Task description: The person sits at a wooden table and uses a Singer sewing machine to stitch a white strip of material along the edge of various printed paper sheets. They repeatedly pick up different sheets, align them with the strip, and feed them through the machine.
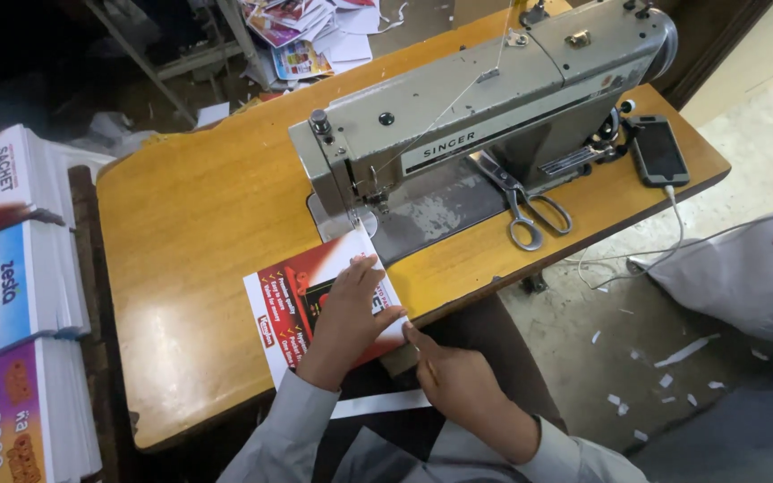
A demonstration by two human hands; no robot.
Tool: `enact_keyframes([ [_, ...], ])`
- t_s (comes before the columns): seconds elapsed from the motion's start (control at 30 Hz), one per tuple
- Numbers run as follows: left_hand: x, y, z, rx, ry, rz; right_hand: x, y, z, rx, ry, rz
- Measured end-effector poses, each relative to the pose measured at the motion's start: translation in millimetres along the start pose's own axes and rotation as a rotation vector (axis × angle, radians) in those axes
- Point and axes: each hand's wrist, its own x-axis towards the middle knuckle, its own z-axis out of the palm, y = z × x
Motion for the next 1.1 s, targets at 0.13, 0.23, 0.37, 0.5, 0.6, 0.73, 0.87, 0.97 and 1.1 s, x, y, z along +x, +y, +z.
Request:
enact_keyframes([
  [0.13, -1.3, -1.4, 2.3, 0.011, -0.007, -0.002, -3.5, -2.7, 1.8, -0.017, 0.075, -0.068],
  [0.23, 0.1, -14.8, 14.5, 0.062, 0.024, 0.048, 0.1, -2.3, 0.0, -0.023, 0.034, -0.042],
  [0.37, -5.1, -14.1, 14.1, 0.070, 0.054, 0.091, -1.3, -3.8, 0.4, -0.070, -0.017, -0.024],
  [0.5, -0.7, -13.6, 11.5, 0.083, 0.017, 0.057, 0.6, -0.5, -1.9, -0.034, 0.046, -0.054],
  [0.6, -1.1, -17.1, 16.6, 0.082, 0.013, 0.061, 1.0, -0.4, -4.4, -0.013, 0.033, -0.059],
  [0.73, -3.3, -17.4, 18.6, 0.090, 0.009, 0.064, 1.4, -1.2, -5.3, -0.014, -0.015, -0.035],
  [0.87, -1.8, -8.4, 8.3, 0.030, 0.017, 0.056, -0.9, 2.4, -2.9, -0.049, 0.000, -0.032],
  [0.97, 4.5, -12.5, 5.1, 0.009, 0.072, 0.101, 3.1, 2.3, -5.1, -0.010, -0.042, 0.002],
  [1.1, -4.1, -23.7, 17.3, -0.004, 0.159, 0.196, -1.3, 3.8, -4.5, -0.045, -0.027, -0.051],
])
